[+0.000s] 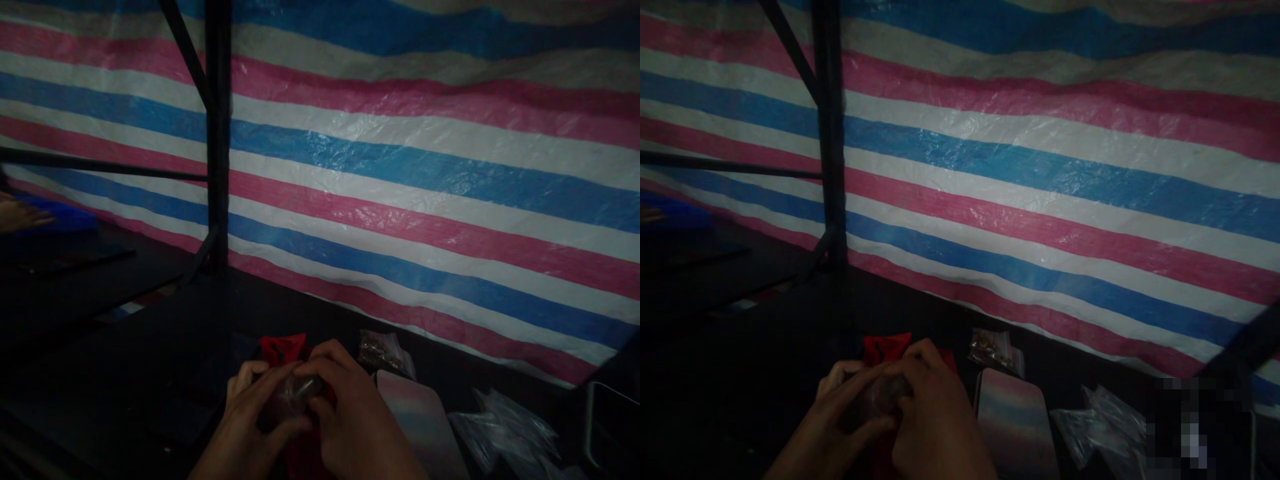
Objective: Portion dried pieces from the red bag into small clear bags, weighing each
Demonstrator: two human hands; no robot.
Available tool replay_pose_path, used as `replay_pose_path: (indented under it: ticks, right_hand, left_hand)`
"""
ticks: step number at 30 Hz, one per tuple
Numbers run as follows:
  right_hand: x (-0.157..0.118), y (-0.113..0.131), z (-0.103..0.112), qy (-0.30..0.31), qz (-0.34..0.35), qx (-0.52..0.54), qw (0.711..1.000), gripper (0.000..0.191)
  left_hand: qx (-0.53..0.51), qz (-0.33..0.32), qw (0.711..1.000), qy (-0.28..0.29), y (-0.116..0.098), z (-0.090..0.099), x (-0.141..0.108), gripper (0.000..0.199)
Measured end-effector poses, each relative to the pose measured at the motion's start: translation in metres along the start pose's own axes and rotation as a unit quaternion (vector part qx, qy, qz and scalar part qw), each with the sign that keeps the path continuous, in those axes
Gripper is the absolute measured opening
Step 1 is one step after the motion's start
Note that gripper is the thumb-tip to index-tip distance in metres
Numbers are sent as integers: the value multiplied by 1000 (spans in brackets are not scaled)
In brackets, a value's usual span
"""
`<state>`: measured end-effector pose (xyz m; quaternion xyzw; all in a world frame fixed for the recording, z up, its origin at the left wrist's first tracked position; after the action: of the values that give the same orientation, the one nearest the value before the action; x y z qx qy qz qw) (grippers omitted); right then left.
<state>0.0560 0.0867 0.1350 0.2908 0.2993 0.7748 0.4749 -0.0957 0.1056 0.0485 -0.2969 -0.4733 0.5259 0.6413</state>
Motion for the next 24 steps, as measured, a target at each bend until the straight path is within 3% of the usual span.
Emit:
replay_pose_path:
  ticks: [6, 13, 18, 20, 24]
  right_hand:
    - [-1, 4, 1, -17, 6, 17, 1000, 56]
    - [-6, -1, 3, 11, -45, 96, 994, 55]
    - [-4, -3, 8, -28, -22, 102, 994, 52]
    - [-2, 0, 9, -26, -12, 119, 993, 49]
    - [-4, -10, 12, -31, -88, 152, 984, 45]
  left_hand:
    - [-37, 4, 999, 30, -5, 1, -1, 57]
    - [-97, 8, 993, 62, -17, 1, -2, 36]
    - [-130, 33, 991, 9, -14, 6, -2, 41]
    - [-149, 29, 988, 16, -12, 4, -2, 40]
    - [-148, 10, 988, 39, -12, 1, -4, 32]
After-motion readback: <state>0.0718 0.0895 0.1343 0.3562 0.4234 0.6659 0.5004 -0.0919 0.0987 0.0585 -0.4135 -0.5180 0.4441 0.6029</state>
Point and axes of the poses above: each hand's wrist, its own x-axis towards the middle knuckle, its own z-axis out of the back of the hand, y = z × x, the point moved 8 cm from there along x, towards the middle knuckle, and after that the axes turned 6 degrees about y, right-handed, at the moved point
